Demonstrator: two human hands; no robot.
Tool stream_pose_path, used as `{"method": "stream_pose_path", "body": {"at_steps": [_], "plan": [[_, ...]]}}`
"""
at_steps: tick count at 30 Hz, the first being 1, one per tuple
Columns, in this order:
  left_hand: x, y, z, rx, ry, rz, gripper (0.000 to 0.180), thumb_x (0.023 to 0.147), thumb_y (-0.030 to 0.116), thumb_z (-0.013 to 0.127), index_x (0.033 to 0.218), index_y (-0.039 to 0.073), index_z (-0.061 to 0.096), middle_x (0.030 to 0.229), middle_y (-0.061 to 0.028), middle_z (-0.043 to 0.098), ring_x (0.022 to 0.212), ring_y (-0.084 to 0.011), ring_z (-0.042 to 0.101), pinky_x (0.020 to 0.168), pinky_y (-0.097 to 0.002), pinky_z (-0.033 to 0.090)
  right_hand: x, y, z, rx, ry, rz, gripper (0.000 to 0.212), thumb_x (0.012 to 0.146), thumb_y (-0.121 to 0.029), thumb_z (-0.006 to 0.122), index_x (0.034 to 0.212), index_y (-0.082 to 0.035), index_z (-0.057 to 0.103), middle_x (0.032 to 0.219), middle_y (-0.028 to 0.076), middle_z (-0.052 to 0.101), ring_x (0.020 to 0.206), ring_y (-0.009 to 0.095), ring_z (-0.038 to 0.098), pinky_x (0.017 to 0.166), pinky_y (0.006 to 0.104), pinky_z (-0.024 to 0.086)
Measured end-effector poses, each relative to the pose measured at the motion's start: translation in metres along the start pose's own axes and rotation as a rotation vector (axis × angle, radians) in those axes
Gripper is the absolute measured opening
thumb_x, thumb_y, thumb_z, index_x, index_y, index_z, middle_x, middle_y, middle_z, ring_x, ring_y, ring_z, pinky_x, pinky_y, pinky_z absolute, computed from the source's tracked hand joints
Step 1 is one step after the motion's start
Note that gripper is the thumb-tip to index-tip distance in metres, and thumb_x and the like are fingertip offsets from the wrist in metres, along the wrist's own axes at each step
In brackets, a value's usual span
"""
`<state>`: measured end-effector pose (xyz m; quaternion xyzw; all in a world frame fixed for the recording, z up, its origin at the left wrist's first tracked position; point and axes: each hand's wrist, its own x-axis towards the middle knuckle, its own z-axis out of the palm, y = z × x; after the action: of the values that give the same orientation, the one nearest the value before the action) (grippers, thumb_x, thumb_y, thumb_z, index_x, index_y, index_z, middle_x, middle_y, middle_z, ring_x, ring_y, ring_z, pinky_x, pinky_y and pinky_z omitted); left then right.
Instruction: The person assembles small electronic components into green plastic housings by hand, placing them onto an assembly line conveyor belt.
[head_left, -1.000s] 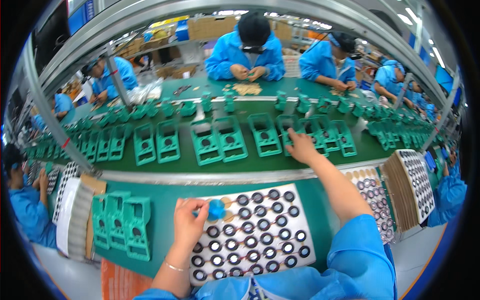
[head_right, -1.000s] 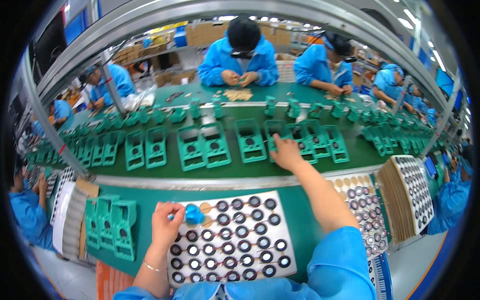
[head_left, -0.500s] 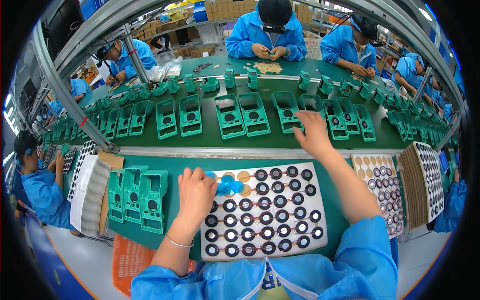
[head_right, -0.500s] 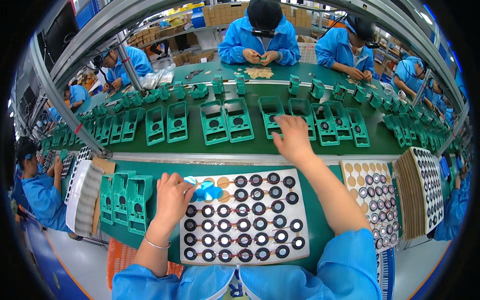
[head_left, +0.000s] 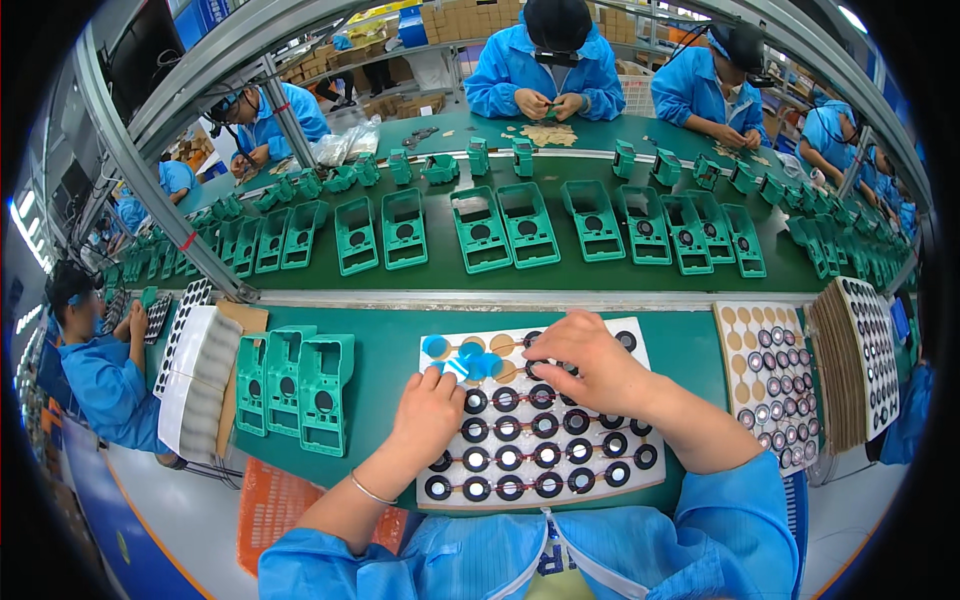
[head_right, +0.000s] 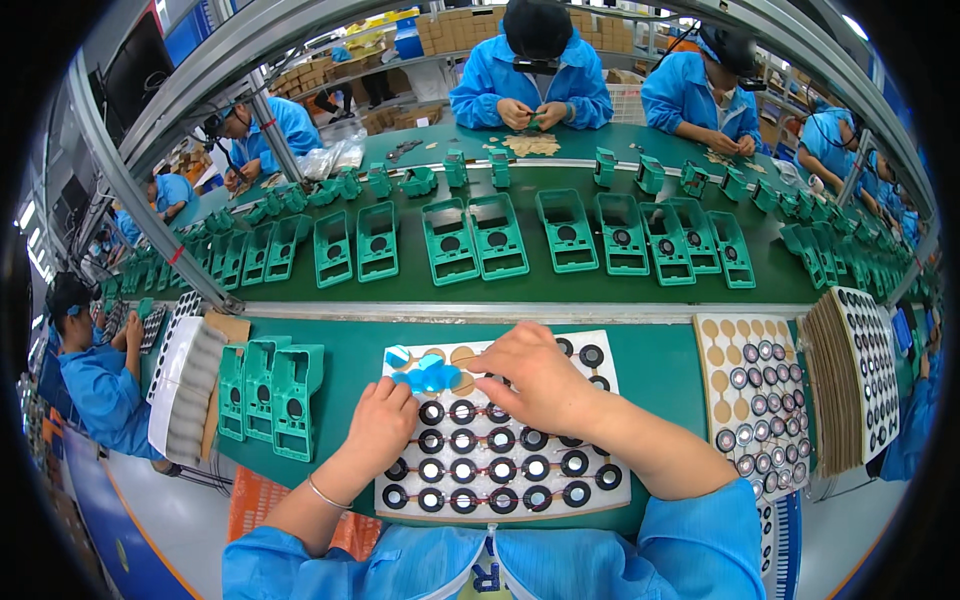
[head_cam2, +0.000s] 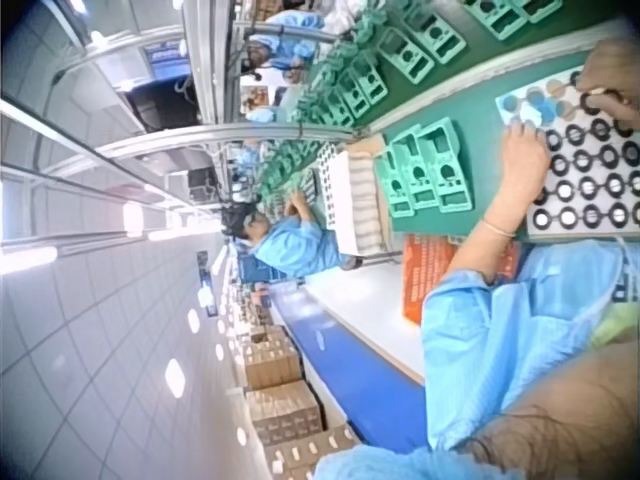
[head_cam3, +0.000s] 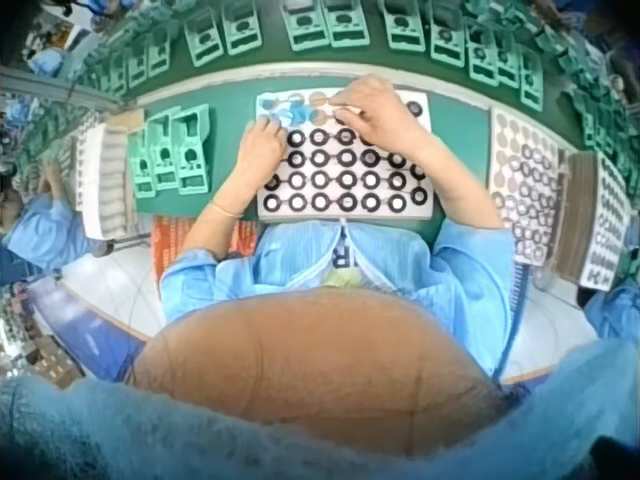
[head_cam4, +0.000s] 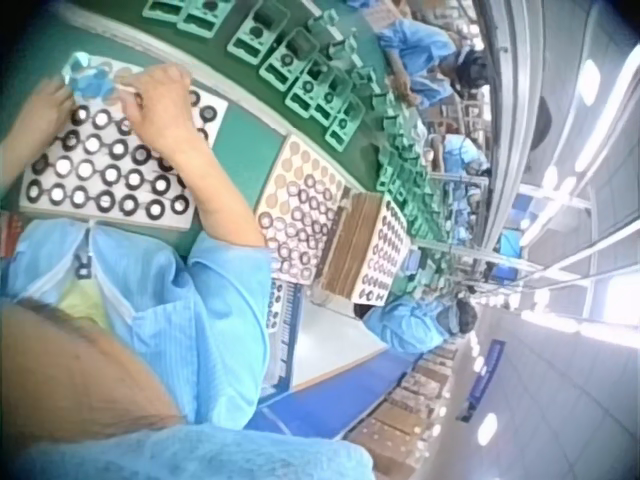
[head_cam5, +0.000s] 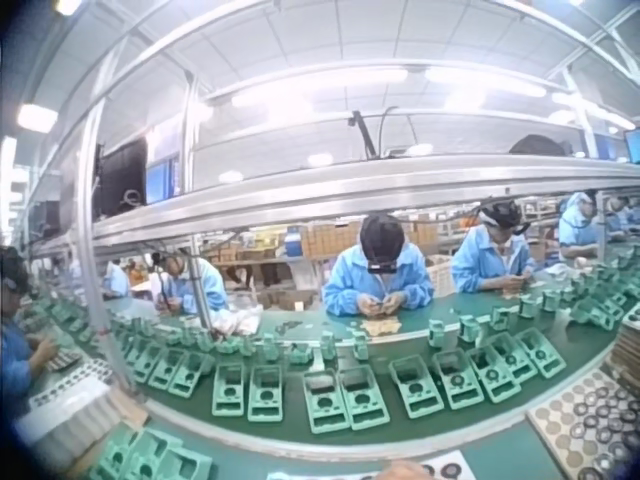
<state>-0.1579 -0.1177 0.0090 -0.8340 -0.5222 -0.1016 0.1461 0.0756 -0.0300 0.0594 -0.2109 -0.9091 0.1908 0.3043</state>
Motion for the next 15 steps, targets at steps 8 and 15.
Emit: {"method": "stream_pose_path", "body": {"at_steps": [8, 15], "plan": [[-0.007, -0.016, -0.015, -1.205, 0.105, -0.643, 0.006, 0.074, 0.002, 0.064, 0.078, 0.0, 0.06, 0.075, -0.0048, 0.057, 0.076, -0.0158, 0.054, 0.067, -0.0299, 0.045, 0.001, 0.006, 0.009, 0.383, -0.137, 0.301, 0.02, 0.083, -0.019, 0.062, 0.098, -0.005, 0.063, 0.095, 0.008, 0.064, 0.087, 0.02, 0.057, 0.08, 0.0339, 0.044], [0.023, 0.007, -0.023, -2.139, 0.146, -0.388, 0.005, 0.079, 0.004, 0.063, 0.081, 0.001, 0.06, 0.093, -0.0069, 0.055, 0.091, -0.0163, 0.051, 0.086, -0.0302, 0.039, -0.004, 0.003, 0.046, 1.901, -0.539, 0.618, 0.041, 0.097, -0.029, 0.039, 0.122, 0.003, 0.041, 0.111, 0.023, 0.056, 0.097, 0.027, 0.062, 0.079, 0.0342, 0.053]]}}
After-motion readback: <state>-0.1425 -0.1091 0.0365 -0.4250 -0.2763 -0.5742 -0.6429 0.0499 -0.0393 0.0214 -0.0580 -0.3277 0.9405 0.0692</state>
